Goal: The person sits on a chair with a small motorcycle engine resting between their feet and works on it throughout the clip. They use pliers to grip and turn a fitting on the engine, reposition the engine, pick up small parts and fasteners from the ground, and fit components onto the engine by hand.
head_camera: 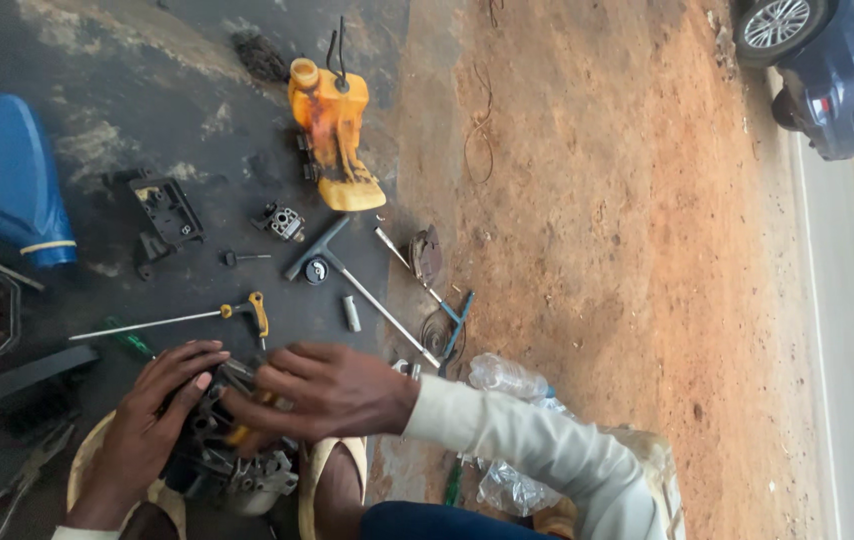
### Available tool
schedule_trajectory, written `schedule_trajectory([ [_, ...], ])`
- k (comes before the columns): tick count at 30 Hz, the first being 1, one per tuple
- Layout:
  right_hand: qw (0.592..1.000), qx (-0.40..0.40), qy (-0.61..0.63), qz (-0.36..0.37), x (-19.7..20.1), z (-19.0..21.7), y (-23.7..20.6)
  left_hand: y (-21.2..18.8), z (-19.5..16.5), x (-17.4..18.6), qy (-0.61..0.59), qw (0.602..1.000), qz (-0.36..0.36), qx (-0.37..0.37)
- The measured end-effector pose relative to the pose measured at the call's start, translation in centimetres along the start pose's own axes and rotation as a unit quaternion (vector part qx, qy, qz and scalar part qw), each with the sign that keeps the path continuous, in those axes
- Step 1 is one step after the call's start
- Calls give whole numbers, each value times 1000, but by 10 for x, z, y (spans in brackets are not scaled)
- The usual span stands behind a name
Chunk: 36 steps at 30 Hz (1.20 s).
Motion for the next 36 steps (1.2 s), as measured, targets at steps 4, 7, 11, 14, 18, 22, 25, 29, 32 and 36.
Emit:
schedule_trajectory([
  [4, 967, -225, 117, 13, -22, 20, 22, 0, 3, 0, 11, 1000, 11, -2],
  [7, 913, -321, 248, -38, -11, 16, 32, 2, 6, -2, -1, 1000, 10, 21],
  [11, 801, -279, 526, 62, 18, -2, 22, 3, 7, -2, -6, 1000, 13, 8],
  [14, 920, -173, 351, 16, 31, -4, 18, 3, 7, -3, -2, 1000, 5, 6],
  [18, 990, -14, 123, -67, 28, 6, 19, 2, 12, -5, -10, 999, 12, 42],
  [22, 982, -163, 93, -17, 10, 15, 27, 3, 14, -7, 12, 1000, 0, 13],
  [25, 914, -318, 245, -63, 2, 13, 25, 5, 13, -6, 11, 1000, -14, -1],
  [29, 705, -334, 625, 7, 1, -2, 11, 0, 11, -3, -2, 998, 30, 57],
  [32, 904, -166, 386, -85, 11, -6, 3, 4, 5, -4, -9, 999, 19, 34],
  [36, 976, -99, 173, -90, 4, -3, -6, 3, 5, -3, 1, 999, 13, 34],
])
Point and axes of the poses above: each hand's wrist, its own y-axis towards the middle knuckle, its own x-axis out of the back of the hand, z = x × y, the point moved 2 cm from there along y, towards the middle knuckle, and after that the axes turned 13 degrees about y, right-handed, at the moved point
